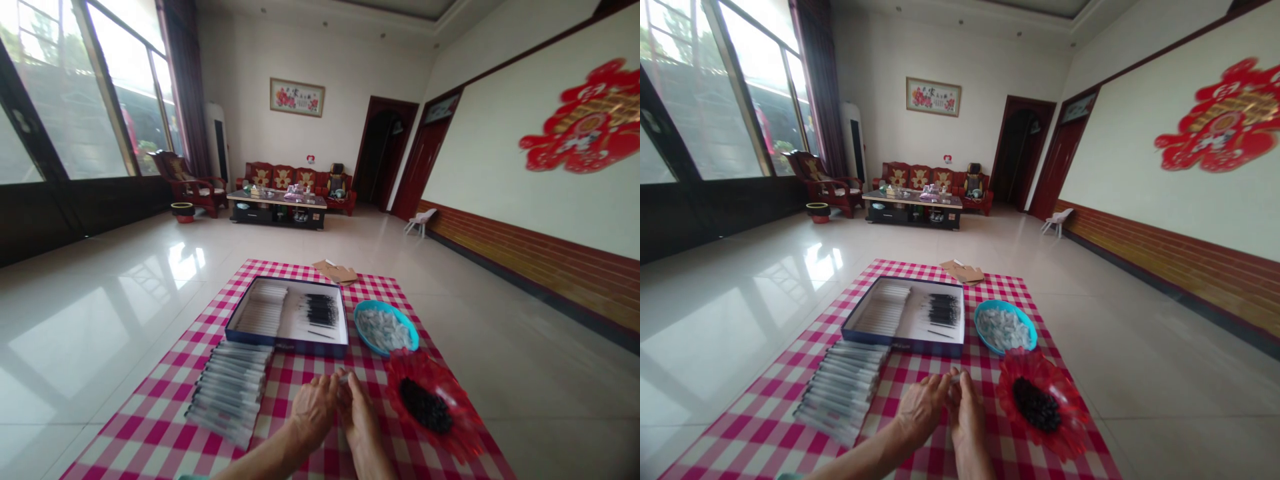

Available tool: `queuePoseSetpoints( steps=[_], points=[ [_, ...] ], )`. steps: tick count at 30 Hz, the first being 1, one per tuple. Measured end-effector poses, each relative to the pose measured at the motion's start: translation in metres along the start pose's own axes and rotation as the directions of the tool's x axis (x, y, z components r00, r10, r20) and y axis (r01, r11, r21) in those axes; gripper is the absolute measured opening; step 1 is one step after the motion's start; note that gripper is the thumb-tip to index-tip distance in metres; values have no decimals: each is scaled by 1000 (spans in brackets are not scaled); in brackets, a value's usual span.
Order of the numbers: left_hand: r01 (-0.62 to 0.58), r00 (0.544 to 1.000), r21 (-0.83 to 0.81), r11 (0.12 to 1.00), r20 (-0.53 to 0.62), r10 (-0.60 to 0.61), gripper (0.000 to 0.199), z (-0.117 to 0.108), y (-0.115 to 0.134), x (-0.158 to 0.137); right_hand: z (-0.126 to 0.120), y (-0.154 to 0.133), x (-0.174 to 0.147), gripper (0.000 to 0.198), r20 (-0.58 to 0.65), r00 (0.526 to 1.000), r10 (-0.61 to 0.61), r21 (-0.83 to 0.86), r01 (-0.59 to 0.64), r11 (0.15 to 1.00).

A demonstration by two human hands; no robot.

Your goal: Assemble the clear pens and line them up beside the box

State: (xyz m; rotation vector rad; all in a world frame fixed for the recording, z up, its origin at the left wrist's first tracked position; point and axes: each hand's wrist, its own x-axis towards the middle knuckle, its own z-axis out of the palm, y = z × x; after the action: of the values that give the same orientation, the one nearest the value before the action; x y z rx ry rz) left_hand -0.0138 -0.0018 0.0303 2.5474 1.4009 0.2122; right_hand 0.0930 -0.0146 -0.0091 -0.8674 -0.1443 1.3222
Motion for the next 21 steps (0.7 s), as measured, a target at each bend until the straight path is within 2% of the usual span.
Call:
queuePoseSetpoints(
  steps=[4, 7, 9, 13, 16, 18, 21],
  points=[
    [55, 997, -237, 970, -30, -64, 34, -5, -7, -6, 6, -3, -6, 28, 75, 997, -10, -22, 12, 1000],
    [111, 989, -569, 815, -19, -149, 30, -5, -12, -7, 10, -5, -8, 33, 99, 995, 26, -25, -23, 999],
    [152, 983, -695, 703, 30, -182, 32, -3, -14, -5, 10, -5, -8, 36, 116, 992, 52, 6, -53, 999],
    [242, 970, -767, 594, 177, -167, 45, -1, -15, 0, 9, -5, -7, 34, 193, 978, 79, 45, -90, 995],
    [291, 956, -786, 546, 250, -150, 49, 0, -15, 0, 8, -3, -7, 31, 197, 977, 79, 8, -83, 997],
    [291, 957, -781, 552, 242, -162, 46, 1, -15, 0, 8, -2, -6, 33, 181, 981, 67, -19, -64, 998],
    [248, 967, -750, 613, 149, -208, 38, 3, -12, 1, 8, -1, -6, 37, 159, 986, 44, -57, -35, 998]
  ],
)
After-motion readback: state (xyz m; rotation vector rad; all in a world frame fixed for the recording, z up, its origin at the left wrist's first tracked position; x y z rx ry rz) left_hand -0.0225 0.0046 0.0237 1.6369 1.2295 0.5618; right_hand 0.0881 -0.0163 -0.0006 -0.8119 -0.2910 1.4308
